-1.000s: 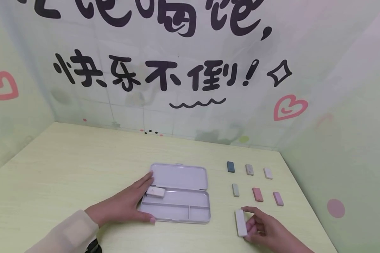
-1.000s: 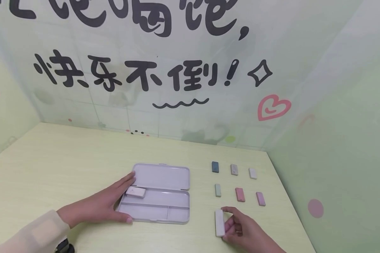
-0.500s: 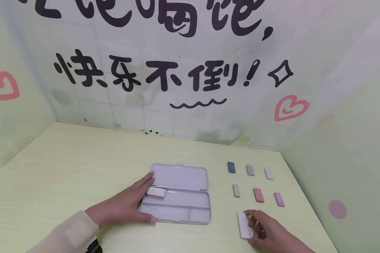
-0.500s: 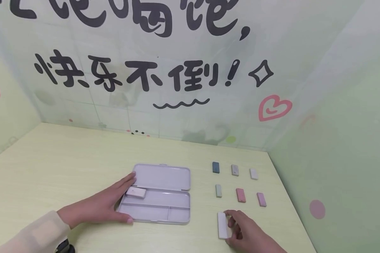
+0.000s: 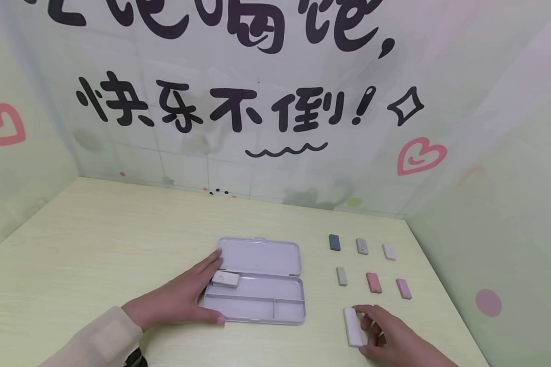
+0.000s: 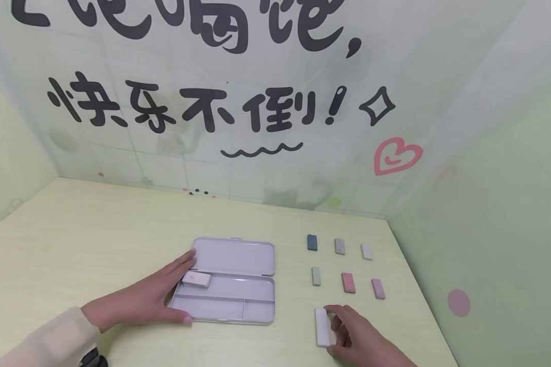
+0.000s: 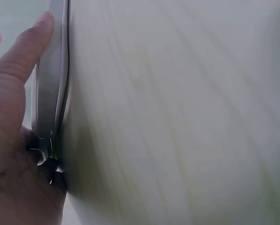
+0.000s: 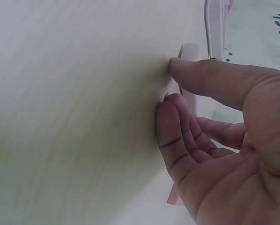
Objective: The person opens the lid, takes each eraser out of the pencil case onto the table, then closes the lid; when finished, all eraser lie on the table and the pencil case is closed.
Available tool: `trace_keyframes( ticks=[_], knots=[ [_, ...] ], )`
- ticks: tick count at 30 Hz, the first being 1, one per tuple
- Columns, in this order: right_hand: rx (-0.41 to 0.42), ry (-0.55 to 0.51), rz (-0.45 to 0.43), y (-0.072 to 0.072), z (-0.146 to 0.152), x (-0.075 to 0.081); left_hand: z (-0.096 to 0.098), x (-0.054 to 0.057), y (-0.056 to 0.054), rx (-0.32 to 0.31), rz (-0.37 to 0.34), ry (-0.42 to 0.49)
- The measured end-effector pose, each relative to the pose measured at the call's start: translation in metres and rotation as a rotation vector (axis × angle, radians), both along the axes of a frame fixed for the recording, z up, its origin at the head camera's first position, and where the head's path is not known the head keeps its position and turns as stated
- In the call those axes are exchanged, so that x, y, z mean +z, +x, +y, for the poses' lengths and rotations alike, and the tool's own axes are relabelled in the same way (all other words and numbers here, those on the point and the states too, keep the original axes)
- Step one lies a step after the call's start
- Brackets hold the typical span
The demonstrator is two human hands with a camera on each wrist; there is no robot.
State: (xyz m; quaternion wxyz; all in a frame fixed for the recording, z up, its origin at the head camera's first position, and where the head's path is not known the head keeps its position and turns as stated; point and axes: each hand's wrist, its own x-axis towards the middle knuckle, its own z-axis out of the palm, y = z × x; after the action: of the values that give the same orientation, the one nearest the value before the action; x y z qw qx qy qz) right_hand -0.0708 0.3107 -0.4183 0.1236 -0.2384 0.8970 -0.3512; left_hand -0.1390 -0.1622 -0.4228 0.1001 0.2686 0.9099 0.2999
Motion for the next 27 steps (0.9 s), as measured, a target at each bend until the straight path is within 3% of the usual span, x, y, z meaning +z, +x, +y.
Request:
trace_keyframes(
  ticks=[4, 9, 14, 21, 23, 27],
  knots=[
    [-0.001, -0.010, -0.040, 0.000, 0.002, 0.000, 0.000, 0.000, 0.000, -0.002, -0.001, -0.002],
    [-0.004, 0.064, -0.133, -0.002, 0.007, 0.015, 0.001, -0.002, -0.001, -0.002, -0.006, -0.002],
    [0.084, 0.135, -0.016, -0.019, 0.004, 0.027, -0.001, -0.001, -0.002, 0.006, -0.011, -0.013],
    [0.111, 0.137, 0.320, -0.049, -0.044, 0.045, -0.002, -0.001, -0.001, 0.009, -0.001, -0.014],
    [0.136, 0.134, 0.347, -0.056, -0.062, 0.048, -0.002, 0.000, -0.001, 0.010, -0.002, -0.012],
    [0.194, 0.174, 0.298, -0.072, -0.099, 0.050, -0.002, 0.000, -0.001, 0.009, -0.005, -0.008]
  ],
)
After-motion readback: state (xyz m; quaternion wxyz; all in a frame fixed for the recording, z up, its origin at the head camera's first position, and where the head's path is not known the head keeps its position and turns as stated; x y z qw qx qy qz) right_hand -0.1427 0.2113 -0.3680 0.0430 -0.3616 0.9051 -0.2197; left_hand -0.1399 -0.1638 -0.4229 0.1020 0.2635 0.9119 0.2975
